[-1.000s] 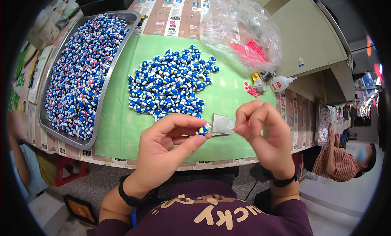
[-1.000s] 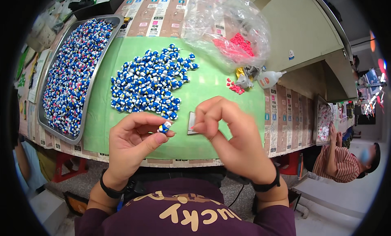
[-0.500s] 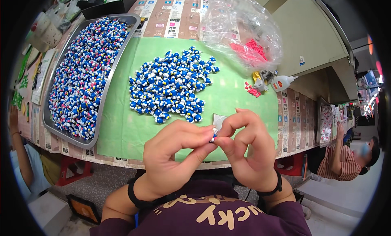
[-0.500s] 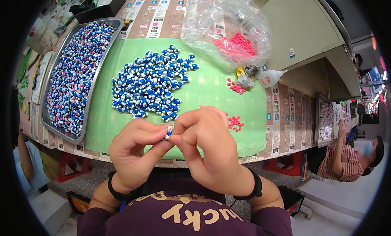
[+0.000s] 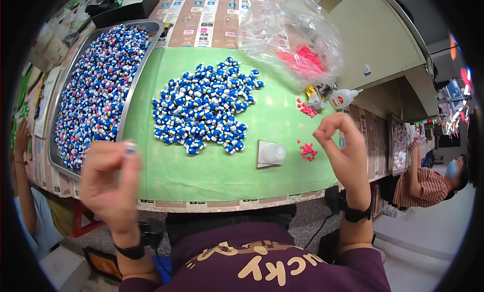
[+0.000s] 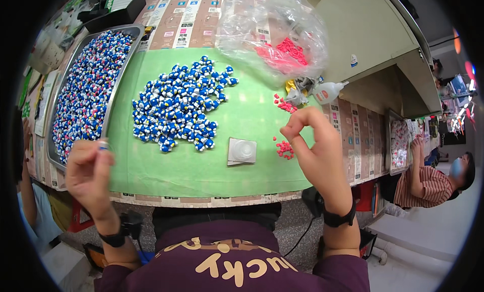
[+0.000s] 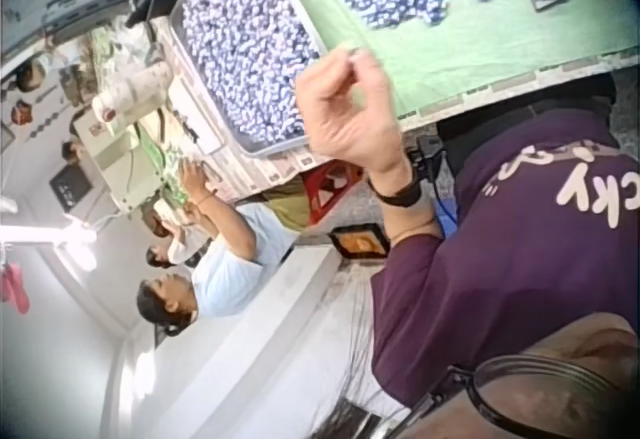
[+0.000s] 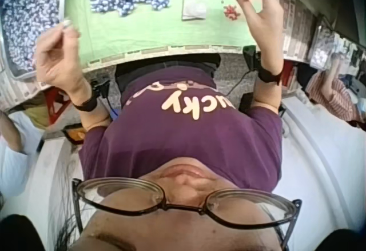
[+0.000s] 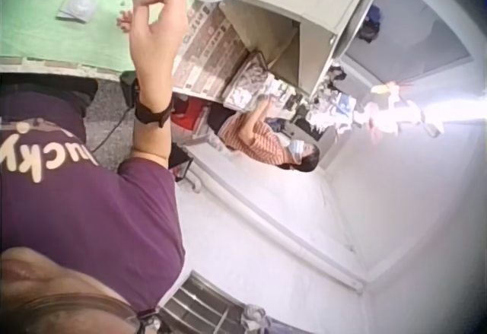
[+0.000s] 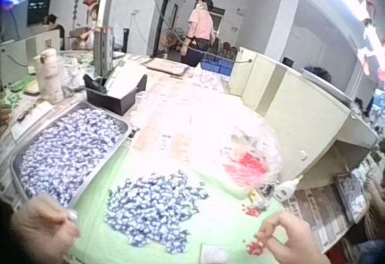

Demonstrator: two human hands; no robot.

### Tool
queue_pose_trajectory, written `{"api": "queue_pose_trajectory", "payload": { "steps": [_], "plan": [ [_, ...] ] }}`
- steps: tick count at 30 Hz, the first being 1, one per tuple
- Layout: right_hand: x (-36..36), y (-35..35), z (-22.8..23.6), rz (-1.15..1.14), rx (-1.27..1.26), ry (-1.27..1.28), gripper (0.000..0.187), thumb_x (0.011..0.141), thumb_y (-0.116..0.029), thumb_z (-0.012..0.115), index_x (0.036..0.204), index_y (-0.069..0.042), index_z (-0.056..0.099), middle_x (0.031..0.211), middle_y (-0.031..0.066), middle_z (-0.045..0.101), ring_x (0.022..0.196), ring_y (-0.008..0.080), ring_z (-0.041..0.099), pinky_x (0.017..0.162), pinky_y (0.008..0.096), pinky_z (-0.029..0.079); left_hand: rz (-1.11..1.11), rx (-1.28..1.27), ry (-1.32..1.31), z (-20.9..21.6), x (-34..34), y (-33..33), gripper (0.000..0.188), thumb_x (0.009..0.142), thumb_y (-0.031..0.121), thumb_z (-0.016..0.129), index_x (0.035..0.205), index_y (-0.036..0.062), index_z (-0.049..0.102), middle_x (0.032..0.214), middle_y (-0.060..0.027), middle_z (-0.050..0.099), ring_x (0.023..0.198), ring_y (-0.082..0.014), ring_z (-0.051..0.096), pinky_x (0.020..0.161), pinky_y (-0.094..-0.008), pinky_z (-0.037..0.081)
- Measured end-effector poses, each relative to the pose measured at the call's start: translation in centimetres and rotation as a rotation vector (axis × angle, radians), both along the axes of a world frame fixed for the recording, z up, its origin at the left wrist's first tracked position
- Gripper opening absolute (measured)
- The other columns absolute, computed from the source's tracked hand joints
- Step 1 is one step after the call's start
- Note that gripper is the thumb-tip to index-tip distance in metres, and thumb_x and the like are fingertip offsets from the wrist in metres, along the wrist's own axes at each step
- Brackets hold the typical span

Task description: The person sits at a table and repeatedly picks up small blue and white capsule-shaped candies and small pink beads. They insert the pink beads into the capsules by hand, one at a time, and place the assembled items into a pile on the green mat.

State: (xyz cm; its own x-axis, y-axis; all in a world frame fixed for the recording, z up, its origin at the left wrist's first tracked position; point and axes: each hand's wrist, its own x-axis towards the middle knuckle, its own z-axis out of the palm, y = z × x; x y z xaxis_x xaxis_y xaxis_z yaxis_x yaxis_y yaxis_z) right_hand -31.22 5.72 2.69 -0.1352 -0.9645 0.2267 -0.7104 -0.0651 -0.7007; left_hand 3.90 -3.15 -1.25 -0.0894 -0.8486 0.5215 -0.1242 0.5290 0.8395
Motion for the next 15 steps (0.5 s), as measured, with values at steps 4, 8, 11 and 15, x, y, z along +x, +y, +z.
{"api": "queue_pose_trajectory", "payload": {
  "steps": [4, 8, 11, 15],
  "plan": [
    [-1.1, 0.2, -2.0, 0.05, 0.144, 0.172, 0.014, 0.076, 0.01, 0.06, 0.082, 0.001, 0.051, 0.075, 0.0118, 0.059, 0.075, 0.0289, 0.061, 0.065, 0.0358, 0.048, 0.407, 0.06, -0.201, -0.6, 6.1, -2.8, 0.018, 0.088, -0.005, 0.066, 0.106, -0.0022, 0.064, 0.103, -0.0071, 0.063, 0.081, -0.0081, 0.058, 0.069, -0.0205, 0.051],
    [-0.7, -0.1, -3.2, 0.018, 0.248, 0.189, 0.015, 0.076, 0.006, 0.062, 0.082, -0.002, 0.052, 0.075, 0.0103, 0.058, 0.075, 0.0303, 0.06, 0.076, 0.0389, 0.045, 0.56, 0.096, -0.361, 0.9, 5.7, -3.1, 0.025, 0.091, 0.003, 0.068, 0.115, -0.0008, 0.063, 0.107, -0.0024, 0.064, 0.077, -0.0036, 0.055, 0.061, -0.0171, 0.046],
    [-0.6, -0.1, -4.4, 0.021, 0.236, 0.24, 0.015, 0.076, 0.005, 0.062, 0.082, -0.005, 0.052, 0.076, 0.0085, 0.057, 0.076, 0.0291, 0.059, 0.082, 0.04, 0.042, 0.403, 0.113, -0.348, 0.8, 1.7, -1.9, 0.023, 0.089, 0.003, 0.068, 0.111, 0.0055, 0.065, 0.105, -0.0008, 0.064, 0.075, -0.0048, 0.055, 0.058, -0.0179, 0.043],
    [-0.1, 0.0, -4.3, 0.041, 0.17, 0.346, 0.016, 0.076, 0.006, 0.061, 0.083, -0.005, 0.052, 0.078, 0.0079, 0.056, 0.079, 0.0292, 0.059, 0.084, 0.0393, 0.041, -0.181, 0.171, -0.545, 0.1, -3.5, -0.1, 0.019, 0.082, 0.0, 0.07, 0.101, 0.0023, 0.064, 0.097, -0.0088, 0.061, 0.076, -0.0197, 0.062, 0.062, -0.0291, 0.049]
  ]
}}
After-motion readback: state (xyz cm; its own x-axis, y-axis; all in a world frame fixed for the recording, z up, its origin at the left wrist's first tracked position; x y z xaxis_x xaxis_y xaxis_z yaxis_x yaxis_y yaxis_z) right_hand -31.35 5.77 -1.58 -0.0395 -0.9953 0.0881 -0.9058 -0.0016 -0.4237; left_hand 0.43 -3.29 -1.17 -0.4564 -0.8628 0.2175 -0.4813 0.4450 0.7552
